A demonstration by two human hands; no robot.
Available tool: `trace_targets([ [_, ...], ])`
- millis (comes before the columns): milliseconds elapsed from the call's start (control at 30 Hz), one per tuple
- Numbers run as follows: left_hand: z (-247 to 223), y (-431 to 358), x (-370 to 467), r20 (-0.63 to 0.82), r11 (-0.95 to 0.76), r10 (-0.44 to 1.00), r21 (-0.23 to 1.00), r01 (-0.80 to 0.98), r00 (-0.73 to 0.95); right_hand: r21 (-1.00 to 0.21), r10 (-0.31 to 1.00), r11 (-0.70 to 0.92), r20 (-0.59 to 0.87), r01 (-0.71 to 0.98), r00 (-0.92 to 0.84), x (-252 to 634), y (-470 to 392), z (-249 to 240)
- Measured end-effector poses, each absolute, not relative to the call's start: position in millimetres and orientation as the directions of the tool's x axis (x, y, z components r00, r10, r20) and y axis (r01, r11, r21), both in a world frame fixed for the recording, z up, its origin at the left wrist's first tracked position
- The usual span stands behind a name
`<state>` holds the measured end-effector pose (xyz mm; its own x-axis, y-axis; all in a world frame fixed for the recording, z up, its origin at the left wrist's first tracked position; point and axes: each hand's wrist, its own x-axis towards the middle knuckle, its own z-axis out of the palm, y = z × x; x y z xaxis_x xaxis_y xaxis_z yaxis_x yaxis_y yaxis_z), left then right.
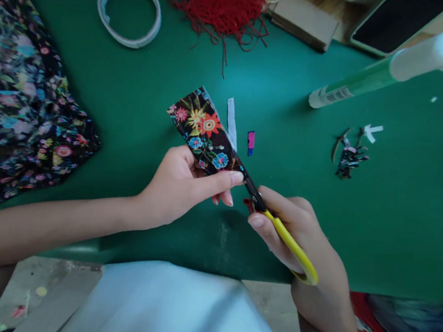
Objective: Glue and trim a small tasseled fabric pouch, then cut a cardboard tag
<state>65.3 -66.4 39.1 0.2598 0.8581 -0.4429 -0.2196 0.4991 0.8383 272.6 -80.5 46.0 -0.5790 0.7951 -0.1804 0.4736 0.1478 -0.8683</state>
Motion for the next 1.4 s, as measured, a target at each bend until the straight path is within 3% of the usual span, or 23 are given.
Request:
trace_targets([
  [300,36.8,-63.2,65.1,-0.383,0.480,0.862,0.827,-0.293,0.332,-0.884,0.774,0.003,-0.294,0.468,-0.561,269.8,-79.1,53.9],
  [467,36.1,-66.9,65.4,-0.390,0.478,0.865,0.832,-0.281,0.317,-0.930,0.818,-0.127,-0.295,0.345,-0.494,271.3,-81.6,53.0],
  [633,33.3,-74.7,68.8,-0.365,0.476,0.856,0.832,-0.286,0.366,-0.966,0.963,-0.133,-0.179,0.224,-0.202,255.5,-91.6,46.9],
  [767,29.1,-79.3,70.5,-0.313,0.470,0.811,0.851,-0.234,0.494,-0.974,0.998,-0.002,-0.015,0.225,-0.056,241.9,-94.2,42.8],
  [933,23.7,-77.6,72.3,-0.387,0.505,0.842,0.809,-0.299,0.376,-0.956,0.993,0.116,0.119,0.269,-0.005,239.5,-92.2,35.1],
  [1167,10.8,-55.6,62.5,-0.402,0.521,0.842,0.780,-0.346,0.360,-0.941,0.996,0.035,0.004,0.335,-0.095,249.7,-88.9,28.5],
  [1400,6.4,-38.1,52.0,-0.369,0.521,0.852,0.668,-0.532,0.371,-0.794,0.921,0.045,-0.203,0.607,-0.333,276.2,-74.8,45.3],
])
